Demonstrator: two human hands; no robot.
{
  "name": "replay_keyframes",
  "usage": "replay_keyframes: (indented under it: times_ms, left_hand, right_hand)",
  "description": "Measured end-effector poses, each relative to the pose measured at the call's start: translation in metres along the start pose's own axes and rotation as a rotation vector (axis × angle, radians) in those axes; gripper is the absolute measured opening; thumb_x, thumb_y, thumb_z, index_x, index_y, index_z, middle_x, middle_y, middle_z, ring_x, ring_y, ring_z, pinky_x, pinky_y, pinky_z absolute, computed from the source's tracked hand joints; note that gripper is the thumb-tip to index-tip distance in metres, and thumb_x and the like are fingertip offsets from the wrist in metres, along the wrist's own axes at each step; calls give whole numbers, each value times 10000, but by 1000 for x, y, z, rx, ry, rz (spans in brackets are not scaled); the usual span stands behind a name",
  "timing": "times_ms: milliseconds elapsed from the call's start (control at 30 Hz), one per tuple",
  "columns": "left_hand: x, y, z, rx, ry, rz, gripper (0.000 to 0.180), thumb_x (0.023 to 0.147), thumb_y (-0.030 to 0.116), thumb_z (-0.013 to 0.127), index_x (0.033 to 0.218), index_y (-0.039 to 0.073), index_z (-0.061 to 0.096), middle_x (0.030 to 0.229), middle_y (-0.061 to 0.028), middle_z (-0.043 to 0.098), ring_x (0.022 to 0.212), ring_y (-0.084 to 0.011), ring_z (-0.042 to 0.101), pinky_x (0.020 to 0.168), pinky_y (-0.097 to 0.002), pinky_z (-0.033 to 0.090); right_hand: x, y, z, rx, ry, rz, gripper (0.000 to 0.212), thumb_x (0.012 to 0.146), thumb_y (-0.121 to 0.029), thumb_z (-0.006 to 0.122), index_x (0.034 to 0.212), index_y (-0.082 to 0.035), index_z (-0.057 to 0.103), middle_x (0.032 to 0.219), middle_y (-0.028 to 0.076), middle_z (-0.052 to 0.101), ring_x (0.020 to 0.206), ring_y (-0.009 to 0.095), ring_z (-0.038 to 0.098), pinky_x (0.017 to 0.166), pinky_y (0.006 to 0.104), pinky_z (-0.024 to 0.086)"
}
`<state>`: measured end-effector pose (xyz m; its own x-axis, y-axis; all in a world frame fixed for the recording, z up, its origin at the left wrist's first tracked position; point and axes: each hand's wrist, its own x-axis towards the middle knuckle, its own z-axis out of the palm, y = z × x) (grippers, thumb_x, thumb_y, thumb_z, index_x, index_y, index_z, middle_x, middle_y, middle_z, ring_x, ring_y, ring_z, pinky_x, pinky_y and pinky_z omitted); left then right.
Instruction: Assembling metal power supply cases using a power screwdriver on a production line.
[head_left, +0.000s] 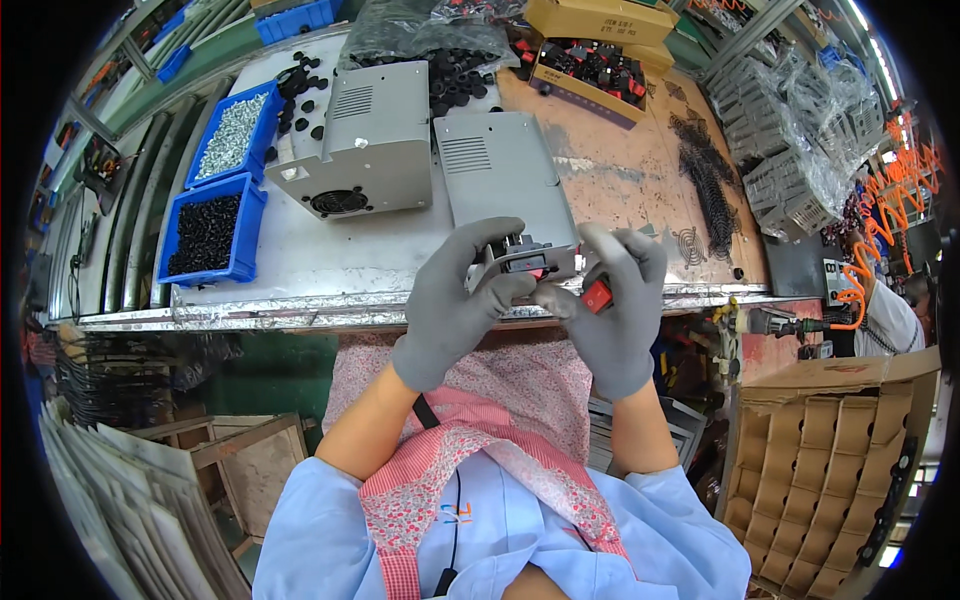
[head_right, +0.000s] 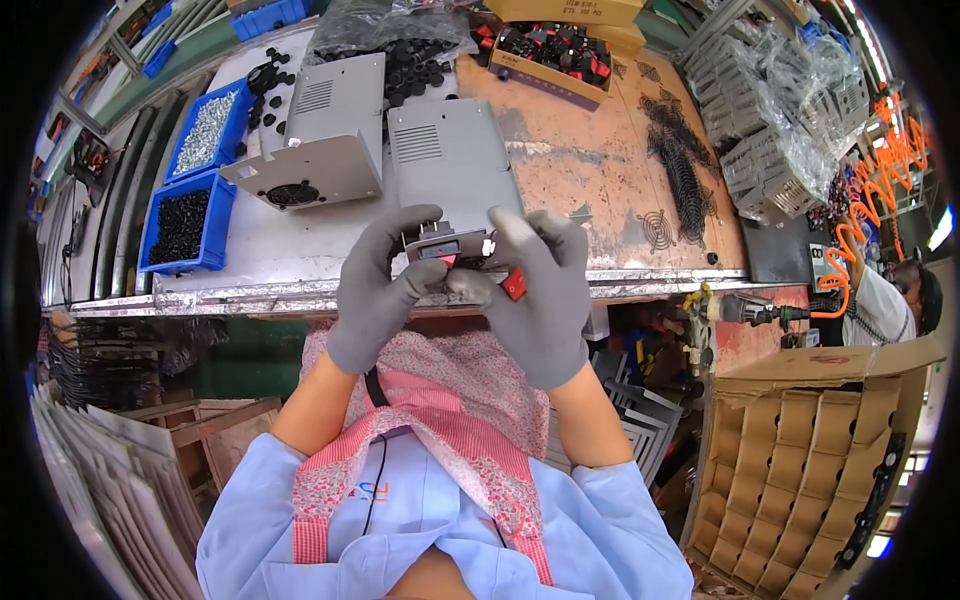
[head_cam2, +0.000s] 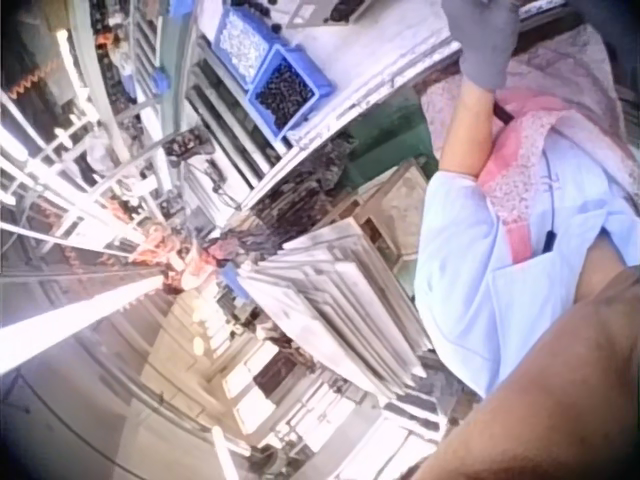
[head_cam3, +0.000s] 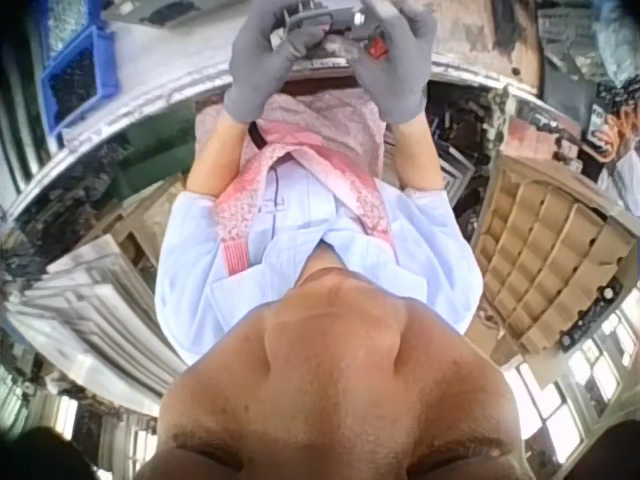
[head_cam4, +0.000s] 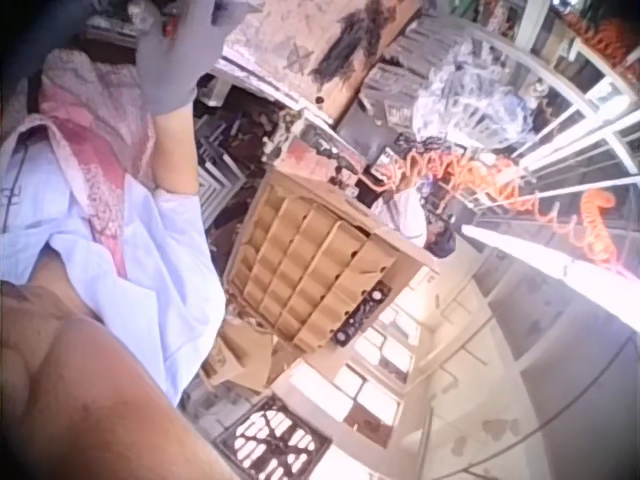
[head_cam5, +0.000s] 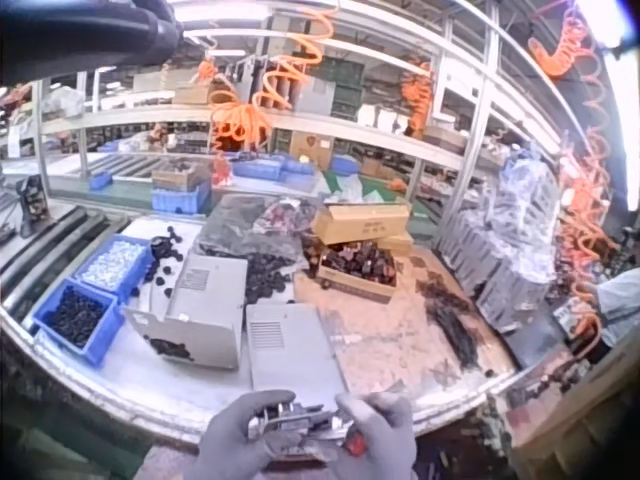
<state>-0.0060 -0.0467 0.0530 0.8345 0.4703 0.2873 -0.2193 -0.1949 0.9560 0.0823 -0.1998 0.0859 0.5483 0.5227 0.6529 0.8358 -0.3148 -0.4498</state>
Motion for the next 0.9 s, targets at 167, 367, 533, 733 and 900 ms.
replay_keyframes:
  times_ms: [167, 367, 533, 733, 900]
  left_hand:
    - [5, 8, 4, 113, 58, 149, 499, 781, 262, 744, 1193, 36, 575, 1015, -110, 647, 882, -191, 624, 779, -299, 495]
    - [8, 2, 16, 88, 138, 270, 376, 806, 121, 711, 1152, 19, 605, 998, -137, 659, 866, -206, 661, 738, -285, 519]
    - [5, -1, 19, 45, 169, 265, 341, 816, 97, 695, 1135, 10, 613, 987, -130, 661, 869, -185, 657, 740, -281, 514]
    - [-3, 2, -3, -442, 30, -156, 437, 815, 143, 714, 1203, 16, 557, 986, -79, 628, 895, -128, 594, 802, -267, 488]
    - [-27, 2, -21, -367, 57, -311, 380, 874, 227, 652, 1167, 6, 553, 978, -80, 612, 893, -130, 581, 813, -259, 478]
  right_hand:
    - [8, -5, 10, 54, 0, 57, 468, 677, -239, 806, 1053, -72, 584, 993, 100, 535, 699, 226, 592, 602, 308, 497]
    - [14, -11, 9, 7, 23, 90, 326, 687, -166, 777, 930, -80, 577, 871, 75, 572, 680, 239, 621, 572, 307, 493]
    - [14, -11, 14, -4, 60, 58, 318, 689, -108, 759, 946, -78, 576, 875, 82, 572, 691, 233, 619, 579, 302, 492]
    - [3, -12, 17, 199, 164, -30, 489, 711, -225, 796, 1082, -28, 546, 1046, 121, 538, 727, 182, 619, 589, 297, 496]
    - [-7, -23, 12, 517, 101, -122, 679, 687, -374, 784, 1169, -2, 484, 1208, 167, 435, 862, 221, 615, 764, 291, 550]
